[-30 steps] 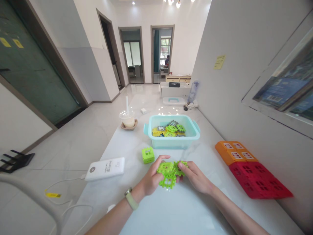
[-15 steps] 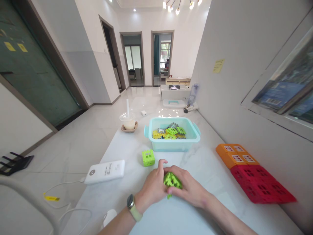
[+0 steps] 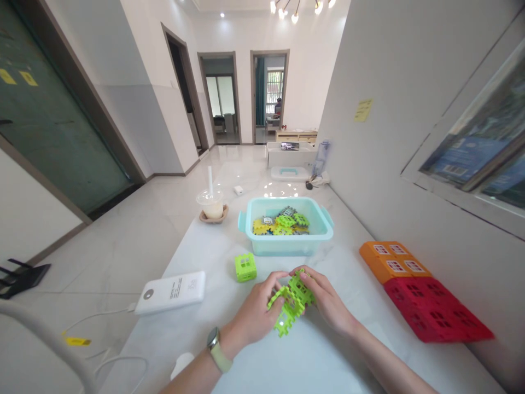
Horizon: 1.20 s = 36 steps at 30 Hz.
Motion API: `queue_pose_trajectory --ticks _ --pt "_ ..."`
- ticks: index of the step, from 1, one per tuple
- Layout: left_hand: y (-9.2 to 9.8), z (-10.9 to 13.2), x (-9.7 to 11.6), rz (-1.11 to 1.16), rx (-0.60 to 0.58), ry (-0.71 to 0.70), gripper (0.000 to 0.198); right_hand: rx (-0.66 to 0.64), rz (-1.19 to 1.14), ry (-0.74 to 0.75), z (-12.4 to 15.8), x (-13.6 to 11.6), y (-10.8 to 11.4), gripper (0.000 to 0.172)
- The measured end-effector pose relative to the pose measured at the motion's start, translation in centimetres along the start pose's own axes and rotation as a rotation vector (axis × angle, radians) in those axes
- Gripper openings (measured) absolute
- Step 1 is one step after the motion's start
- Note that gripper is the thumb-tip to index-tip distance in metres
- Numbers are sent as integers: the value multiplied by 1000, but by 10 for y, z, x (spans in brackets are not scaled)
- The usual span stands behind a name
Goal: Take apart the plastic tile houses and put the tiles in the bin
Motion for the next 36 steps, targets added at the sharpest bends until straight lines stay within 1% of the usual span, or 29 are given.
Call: queue_pose_trajectory --ticks 1,3,5,6,8,10,11,12,14,16,17,19,21,23,25,26,28,30,32,33,35,36 --pt "0 0 -1 28 45 8 33 52 -61 -39 -2 4 2 34" --pt "-1 -1 -3 113 116 32 20 122 -131 -97 -5 8 2 38" --pt "-4 -2 -6 172 191 42 16 121 -174 -132 -4 8 -3 45" --pt "-5 -2 -7 165 240 34 16 86 -202 -138 -3 8 -7 47" --pt "-10 -2 -9 91 344 -1 18 -52 -261 -126 1 7 -19 49" --pt "-14 -2 -9 35 412 -15 21 -179 -255 -68 3 8 -30 52" --pt "-16 -3 -9 43 425 -9 23 -200 -230 -42 4 9 -34 54" --pt "-17 -3 -9 73 422 -4 26 -189 -202 -32 4 11 -37 55" --pt "-18 -5 -8 169 375 -1 32 -124 -171 -47 3 16 -39 54" --pt "-16 -6 -7 293 336 23 37 -101 -153 -51 2 17 -37 55" --pt "-13 -7 -8 362 337 54 40 -115 -133 -34 2 16 -34 58" --pt "-8 -9 -9 494 377 143 45 -170 -71 1 3 12 -28 62" --pt "-2 -9 -11 573 404 202 46 -202 6 15 4 7 -22 57" --pt "2 -10 -12 566 398 196 44 -162 75 18 3 3 -16 47" --pt "3 -9 -10 493 406 136 36 -98 115 7 2 1 -13 42" --pt "3 -8 -8 437 413 91 32 -85 121 -9 2 2 -12 42" --pt "0 -6 -5 304 401 0 27 -115 135 -47 3 4 -14 49" --pt "-4 -4 -2 221 362 -35 27 -186 179 -59 6 6 -17 61" --pt "-5 -4 -2 276 343 2 25 -265 277 -5 10 6 -18 71" --pt "-5 -5 -2 344 362 29 26 -296 345 46 11 6 -18 75" --pt "-2 -5 -3 477 426 69 29 -314 472 148 12 3 -14 76" --pt "0 -6 -4 514 451 80 30 -292 499 173 11 1 -12 74"
Point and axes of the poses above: each hand's wrist, its own z-axis away from the middle knuckle, its own y-axis out of the back of the hand, x = y × z, the point moved 1 cm from there along -z, towards the middle knuckle, and after that the axes turned 3 degrees about z, right-handed, at the moved point
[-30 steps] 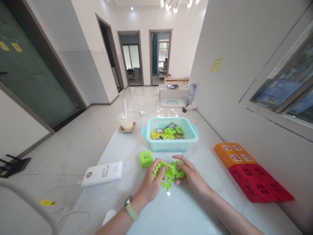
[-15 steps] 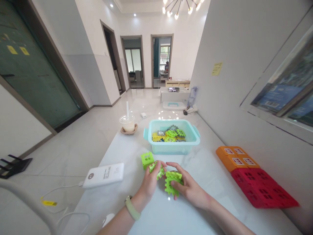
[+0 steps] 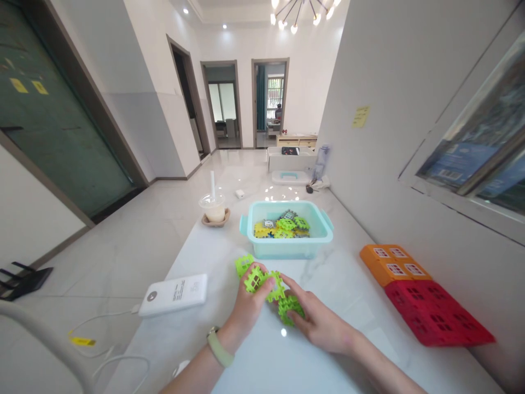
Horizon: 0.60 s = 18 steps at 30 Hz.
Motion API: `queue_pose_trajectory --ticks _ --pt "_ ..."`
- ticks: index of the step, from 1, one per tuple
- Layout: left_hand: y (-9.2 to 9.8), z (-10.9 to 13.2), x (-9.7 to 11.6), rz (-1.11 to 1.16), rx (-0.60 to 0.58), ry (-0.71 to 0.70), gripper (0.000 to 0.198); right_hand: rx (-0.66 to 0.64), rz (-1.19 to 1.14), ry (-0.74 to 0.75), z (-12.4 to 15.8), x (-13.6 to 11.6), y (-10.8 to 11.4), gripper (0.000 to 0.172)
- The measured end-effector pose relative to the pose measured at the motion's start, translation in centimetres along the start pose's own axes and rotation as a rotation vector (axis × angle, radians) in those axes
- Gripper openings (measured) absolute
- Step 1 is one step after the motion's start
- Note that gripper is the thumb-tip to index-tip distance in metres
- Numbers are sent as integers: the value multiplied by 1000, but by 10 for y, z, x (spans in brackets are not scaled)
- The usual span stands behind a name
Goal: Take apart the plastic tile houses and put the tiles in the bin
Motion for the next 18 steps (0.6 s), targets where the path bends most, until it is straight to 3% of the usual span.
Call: queue_pose_trajectory --ticks 2,4,7,10,15,18 --pt "1 -1 -1 4 -1 6 30 94 -64 -43 -2 -1 4 63" --pt "-1 1 -5 -45 -59 9 28 171 -269 -121 -4 -2 3 51" --pt "-7 6 -8 -202 -107 -77 20 156 -529 -112 -7 -8 -6 51" --pt "-9 7 -6 -287 -122 -181 17 161 -562 -53 -9 -10 -11 49" --pt "-2 2 -2 -142 -181 -85 42 322 -562 -101 -13 -3 -6 46" --pt "-5 4 -5 -138 -252 -51 50 265 -660 -96 -13 -2 -7 41"
Point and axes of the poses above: each hand's wrist, its own z-axis away from the middle knuckle, its own y-axis out of the back of the hand, x = y × z, the point moved 1 cm from there along -z, towards the middle knuckle, and after that the axes turned 3 degrees about z, right-handed, at the moved point
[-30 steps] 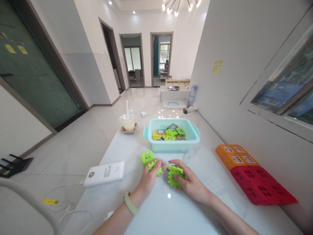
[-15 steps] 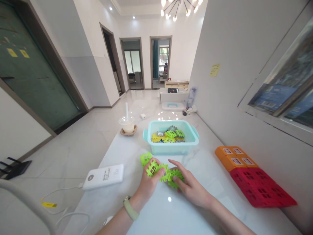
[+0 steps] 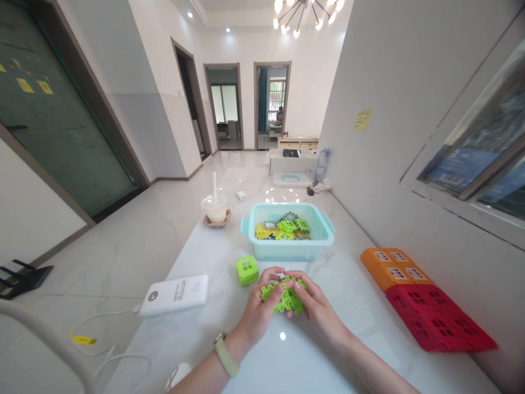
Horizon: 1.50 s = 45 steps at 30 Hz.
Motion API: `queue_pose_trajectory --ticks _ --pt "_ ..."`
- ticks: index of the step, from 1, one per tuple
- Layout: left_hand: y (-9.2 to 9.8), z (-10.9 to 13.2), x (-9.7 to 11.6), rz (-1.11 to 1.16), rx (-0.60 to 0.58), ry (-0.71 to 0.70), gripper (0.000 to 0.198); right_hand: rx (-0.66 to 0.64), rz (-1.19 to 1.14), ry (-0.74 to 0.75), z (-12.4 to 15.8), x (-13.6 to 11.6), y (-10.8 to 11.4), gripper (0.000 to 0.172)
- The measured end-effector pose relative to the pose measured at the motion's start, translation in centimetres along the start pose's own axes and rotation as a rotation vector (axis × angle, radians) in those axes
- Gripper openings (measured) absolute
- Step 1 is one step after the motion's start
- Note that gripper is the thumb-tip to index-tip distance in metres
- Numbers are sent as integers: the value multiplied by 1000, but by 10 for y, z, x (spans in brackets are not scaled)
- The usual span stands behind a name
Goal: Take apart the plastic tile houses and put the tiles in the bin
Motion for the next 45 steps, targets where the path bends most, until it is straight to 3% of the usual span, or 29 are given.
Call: queue_pose_trajectory --ticks 4,8,10,13,15,16,18,20,22,23,26,28,30,34,40,45 --pt "-9 9 -5 -68 -17 15 78 -151 -80 45 9 -1 -14 40" --pt "-1 12 4 -139 46 -129 74 -150 43 67 10 -17 -25 48" --pt "12 8 14 -272 133 -261 61 -41 158 132 -1 -38 -18 53" --pt "38 -4 27 -615 273 -389 40 322 474 370 -34 -82 9 49" --pt "56 -13 27 -837 339 -288 37 405 783 443 -59 -107 27 50" --pt "63 -16 24 -899 336 -202 43 330 927 399 -70 -115 34 50" --pt "72 -19 17 -902 240 -56 51 291 1142 402 -81 -121 40 47" --pt "71 -20 10 -841 143 -6 56 311 1218 493 -76 -115 36 39" --pt "63 -18 8 -717 90 -7 57 276 1169 583 -59 -99 24 33" --pt "58 -17 9 -627 71 -7 59 198 1128 586 -49 -88 18 31" --pt "42 -13 15 -363 -6 -25 61 -42 1021 453 -25 -52 5 41" --pt "34 -10 18 -276 -57 -70 58 -174 852 333 -17 -30 3 54" --pt "29 -7 16 -194 -119 -83 55 -247 627 239 -16 -13 5 54" --pt "27 -6 5 -66 -181 7 64 -205 310 153 -21 6 13 45" --pt "23 -7 -7 -12 -178 94 58 -152 180 97 -20 11 16 45" --pt "16 -6 -1 103 -211 129 54 -169 51 73 -17 13 13 46"
Point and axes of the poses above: each hand's wrist, its own z-axis away from the middle knuckle, its own y-axis out of the back of the hand, x = y × z, the point moved 1 cm from there along -z, towards the middle knuckle, and after that the axes turned 3 degrees about z, right-handed, at the moved point
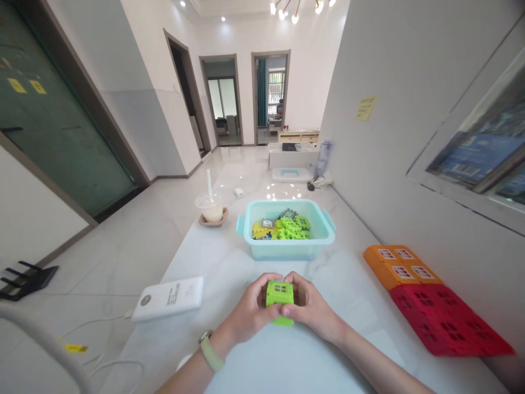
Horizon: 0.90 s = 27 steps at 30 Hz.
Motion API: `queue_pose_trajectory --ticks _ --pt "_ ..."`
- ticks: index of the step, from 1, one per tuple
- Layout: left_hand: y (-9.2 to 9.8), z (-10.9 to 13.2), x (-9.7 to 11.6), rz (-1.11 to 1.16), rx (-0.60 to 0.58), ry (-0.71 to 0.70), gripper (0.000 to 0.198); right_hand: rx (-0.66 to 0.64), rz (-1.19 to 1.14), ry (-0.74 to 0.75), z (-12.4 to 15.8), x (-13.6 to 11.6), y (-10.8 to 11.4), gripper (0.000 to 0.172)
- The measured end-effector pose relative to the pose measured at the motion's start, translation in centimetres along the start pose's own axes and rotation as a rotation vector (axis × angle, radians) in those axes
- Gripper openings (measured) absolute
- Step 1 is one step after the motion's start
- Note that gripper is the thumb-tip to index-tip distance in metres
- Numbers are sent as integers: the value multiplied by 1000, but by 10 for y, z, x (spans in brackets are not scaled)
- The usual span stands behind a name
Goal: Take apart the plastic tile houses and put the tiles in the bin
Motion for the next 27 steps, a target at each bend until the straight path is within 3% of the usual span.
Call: queue_pose_trajectory --ticks 7,12,16,19,24,27 --pt "-1 4 5 -78 53 -32 42 32 -21 -23 -3 -1 -3 47" --pt "2 6 4 -260 102 -172 35 87 9 -15 -5 -2 -1 51" --pt "9 6 8 -575 173 -386 25 230 265 7 -4 5 9 56" --pt "13 5 11 -727 197 -446 21 223 463 21 -4 9 12 56" --pt "11 6 5 -503 246 -379 40 167 382 18 -3 10 3 46" --pt "8 6 1 -335 286 -314 39 132 244 -12 -4 10 -1 41"
Point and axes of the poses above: each hand's wrist, its own z-axis away from the middle knuckle, its own y-axis out of the back of the hand, x = y × z, the point moved 1 cm from there along -z, towards the middle knuckle, and after that the axes turned 3 degrees about z, right-handed, at the moved point
